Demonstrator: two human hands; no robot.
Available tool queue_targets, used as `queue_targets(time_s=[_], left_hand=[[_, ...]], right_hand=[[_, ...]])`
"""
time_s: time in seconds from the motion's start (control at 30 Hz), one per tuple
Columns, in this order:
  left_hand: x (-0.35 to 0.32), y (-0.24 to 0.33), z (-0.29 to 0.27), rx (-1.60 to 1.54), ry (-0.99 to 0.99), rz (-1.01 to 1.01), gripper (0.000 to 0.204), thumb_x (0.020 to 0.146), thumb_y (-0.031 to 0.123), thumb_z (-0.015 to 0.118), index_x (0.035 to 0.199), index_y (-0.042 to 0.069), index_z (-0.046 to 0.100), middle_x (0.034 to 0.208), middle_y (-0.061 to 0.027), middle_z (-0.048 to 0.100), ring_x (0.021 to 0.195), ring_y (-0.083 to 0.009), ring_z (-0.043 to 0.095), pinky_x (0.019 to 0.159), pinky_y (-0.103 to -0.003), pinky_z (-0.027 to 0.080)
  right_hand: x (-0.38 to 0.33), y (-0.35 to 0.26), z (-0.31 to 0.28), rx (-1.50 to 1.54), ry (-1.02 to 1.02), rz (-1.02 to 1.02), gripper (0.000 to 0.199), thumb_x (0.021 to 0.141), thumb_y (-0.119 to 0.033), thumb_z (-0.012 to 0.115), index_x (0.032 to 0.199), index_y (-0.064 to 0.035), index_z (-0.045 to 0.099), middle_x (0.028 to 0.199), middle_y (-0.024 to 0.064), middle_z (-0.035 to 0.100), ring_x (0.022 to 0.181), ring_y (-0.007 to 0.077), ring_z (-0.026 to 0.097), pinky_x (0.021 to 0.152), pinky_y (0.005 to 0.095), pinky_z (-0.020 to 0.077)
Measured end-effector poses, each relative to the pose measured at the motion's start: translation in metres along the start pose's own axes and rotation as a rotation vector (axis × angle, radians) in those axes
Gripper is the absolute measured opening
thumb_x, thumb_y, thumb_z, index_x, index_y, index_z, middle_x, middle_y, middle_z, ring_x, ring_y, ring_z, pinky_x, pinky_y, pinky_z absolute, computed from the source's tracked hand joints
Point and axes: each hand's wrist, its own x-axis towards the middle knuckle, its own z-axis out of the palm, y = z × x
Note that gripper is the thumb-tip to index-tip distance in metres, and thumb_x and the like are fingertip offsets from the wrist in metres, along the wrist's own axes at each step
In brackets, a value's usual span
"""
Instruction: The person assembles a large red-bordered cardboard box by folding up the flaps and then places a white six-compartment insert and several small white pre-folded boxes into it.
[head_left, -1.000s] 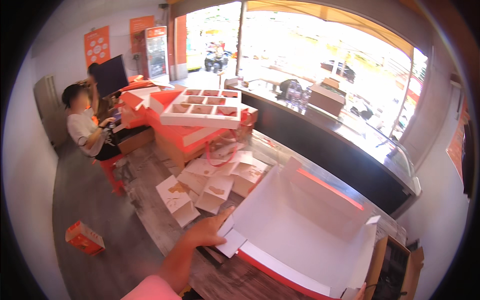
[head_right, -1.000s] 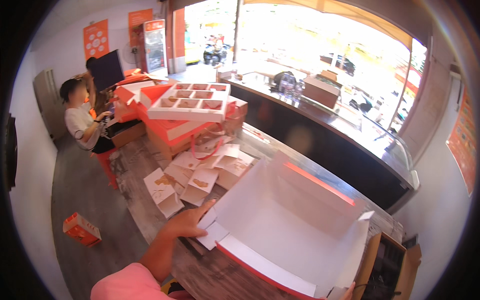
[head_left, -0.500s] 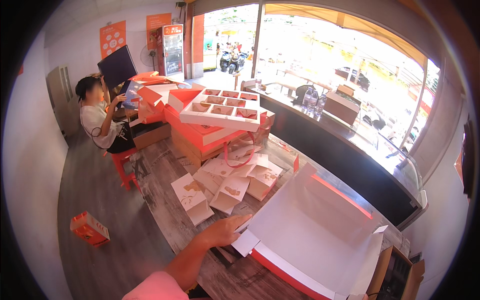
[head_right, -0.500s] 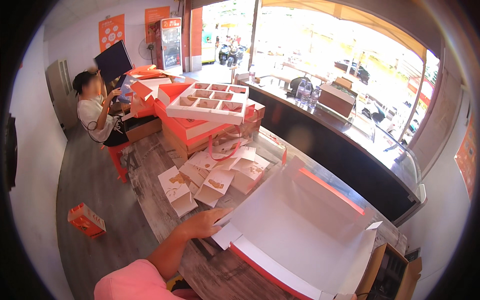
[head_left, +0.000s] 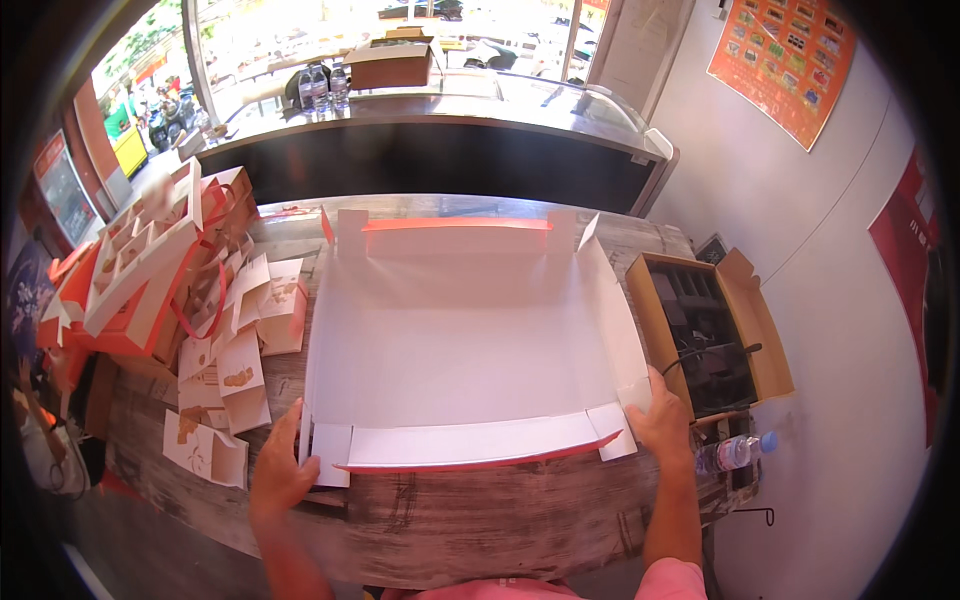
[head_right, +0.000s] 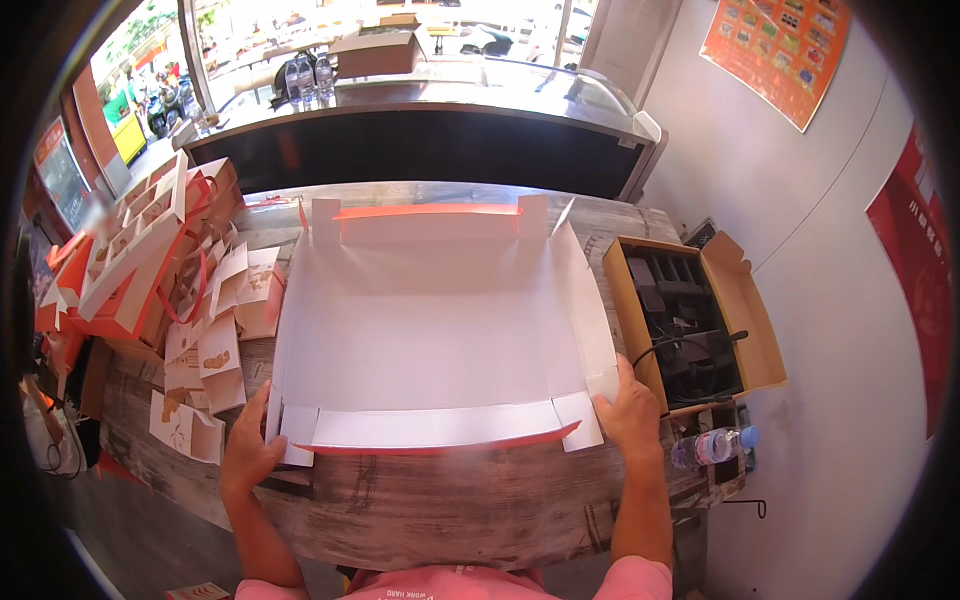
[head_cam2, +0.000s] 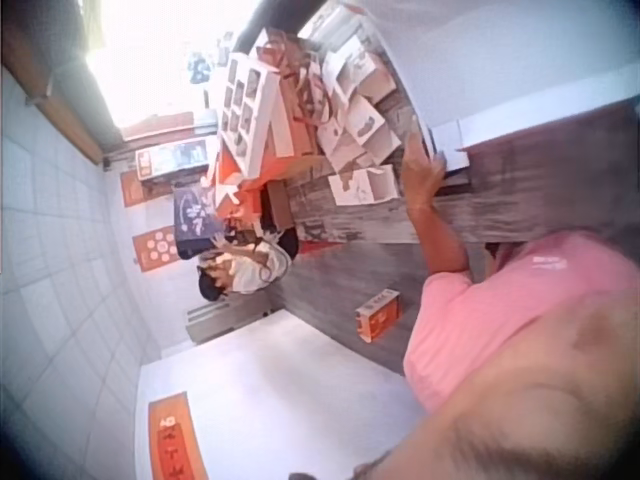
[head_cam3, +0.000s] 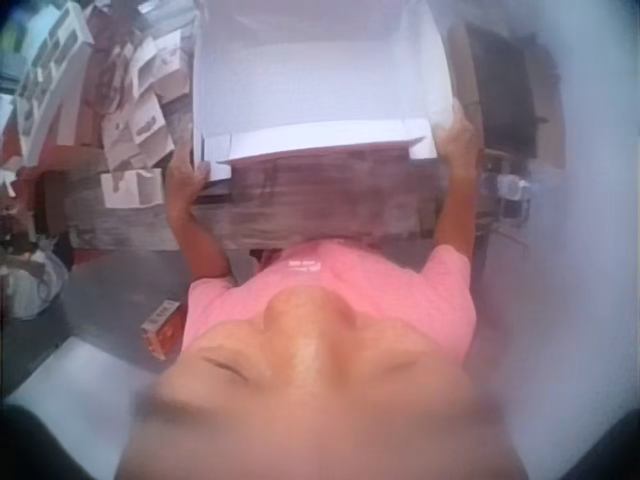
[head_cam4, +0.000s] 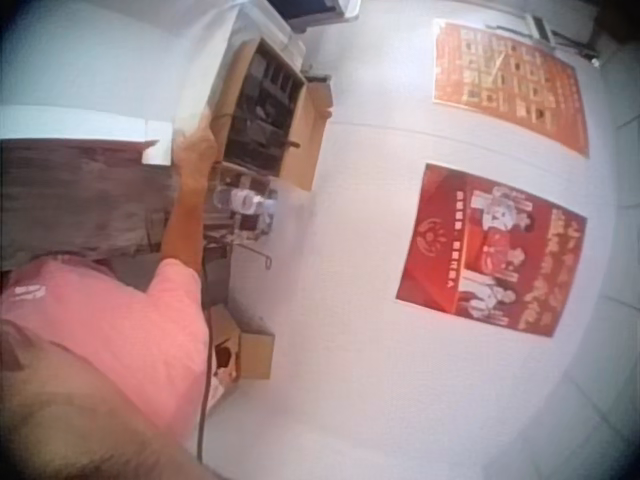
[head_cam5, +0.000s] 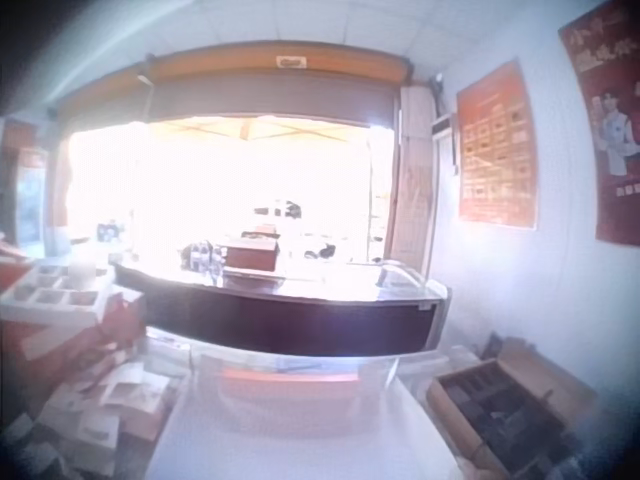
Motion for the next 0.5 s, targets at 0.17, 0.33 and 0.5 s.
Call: queue_targets(time_s=[0.17,0.33,0.5], left_hand=[[-0.015,-0.023,-0.005,0.074,0.027,0.145,0.094,0.079,0.012,0.075,0.164,0.001,0.037,0.16,-0.0264,0.049,0.148,-0.041,0.049,0.124,-0.044,0.038],[0.005,-0.024,0.018,-0.013,0.044,0.359,0.09,0.079,0.01,0.074,0.161,-0.001,0.038,0.159,-0.025,0.046,0.147,-0.0407,0.047,0.124,-0.042,0.039],[0.006,-0.025,0.021,0.041,-0.018,0.189,0.092,0.077,0.007,0.071,0.163,0.004,0.037,0.161,-0.0226,0.045,0.149,-0.0398,0.046,0.124,-0.042,0.04]], right_hand=[[0.019,0.029,0.026,0.143,0.045,-0.241,0.073,0.082,-0.014,0.084,0.148,-0.0008,0.055,0.129,0.03,0.07,0.119,0.0453,0.069,0.102,0.0476,0.0547],[0.028,0.063,0.029,0.286,-0.062,-0.343,0.06,0.09,-0.008,0.075,0.146,0.0019,0.057,0.138,0.0271,0.066,0.134,0.0428,0.06,0.117,0.0476,0.0456],[0.024,0.017,0.015,0.13,-0.195,-0.482,0.065,0.088,-0.012,0.077,0.148,0.0012,0.055,0.14,0.0277,0.065,0.135,0.0436,0.06,0.116,0.0476,0.0461]])
